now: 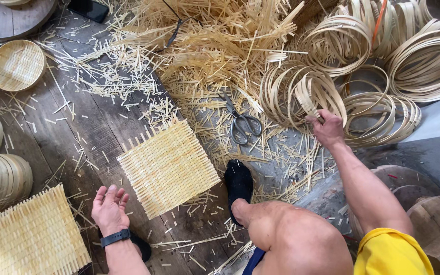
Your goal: The person weaves bamboo strips into a square, places it over a circular wooden form, and uses scissors to trim the excess material, creating a circular bamboo basket bottom.
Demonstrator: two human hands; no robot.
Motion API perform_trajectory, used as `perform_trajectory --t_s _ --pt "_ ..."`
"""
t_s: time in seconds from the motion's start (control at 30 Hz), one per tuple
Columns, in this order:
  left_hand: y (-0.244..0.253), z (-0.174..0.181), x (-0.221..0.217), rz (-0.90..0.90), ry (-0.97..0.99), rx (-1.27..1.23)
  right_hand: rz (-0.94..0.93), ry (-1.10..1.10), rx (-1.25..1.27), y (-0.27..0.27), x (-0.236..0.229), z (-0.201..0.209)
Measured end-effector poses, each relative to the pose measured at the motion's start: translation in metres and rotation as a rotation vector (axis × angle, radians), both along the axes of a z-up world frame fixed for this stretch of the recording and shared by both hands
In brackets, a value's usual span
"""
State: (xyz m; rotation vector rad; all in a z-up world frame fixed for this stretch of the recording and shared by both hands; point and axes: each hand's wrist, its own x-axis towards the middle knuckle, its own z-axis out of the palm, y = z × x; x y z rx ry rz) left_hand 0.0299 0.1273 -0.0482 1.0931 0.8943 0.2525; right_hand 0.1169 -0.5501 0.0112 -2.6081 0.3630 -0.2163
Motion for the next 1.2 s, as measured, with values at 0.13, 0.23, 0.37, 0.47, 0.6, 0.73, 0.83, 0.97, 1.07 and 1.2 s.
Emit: perform_trajectory --t_s 0.13,0.23,0.37,0.47,0.6,0.73,0.83,0.97,1.07,1.2 --pt "0.001 -0.001 -0.001 -0.006 -0.023 -0.045 -0.107 0.140 0.222 0.003 0.000 0.007" --pt "0.004 -0.002 -0.003 -0.001 -0.039 -0.058 -0.078 -0.082 0.189 0.003 0.002 -0.004" --pt "0.006 0.000 -0.005 0.010 -0.040 -0.071 -0.127 -0.168 0.241 -0.007 0.002 -0.015" --pt "0.002 0.009 -0.003 0.012 -0.030 -0.049 -0.178 -0.081 0.357 -0.008 0.007 -0.018" --pt "-0.030 0.044 0.005 -0.036 0.038 0.476 -0.139 -0.409 -0.352 0.013 0.011 0.013" --pt "-0.096 0.113 0.022 -0.266 -0.252 0.958 0.008 -0.418 0.064 0.076 0.026 0.103" --pt "-0.164 0.163 0.038 -0.496 -0.731 1.106 0.347 -0.172 0.419 0.154 0.025 0.181" --pt "-0.211 0.212 0.042 -0.579 -0.962 0.892 0.657 0.087 0.830 0.265 0.008 0.245" --pt "-0.197 0.224 0.041 -0.521 -0.906 0.439 0.736 -0.044 0.574 0.313 -0.003 0.277" --pt "-0.152 0.231 0.020 -0.527 -0.689 -0.019 1.182 -0.899 -0.108 0.332 0.006 0.302"
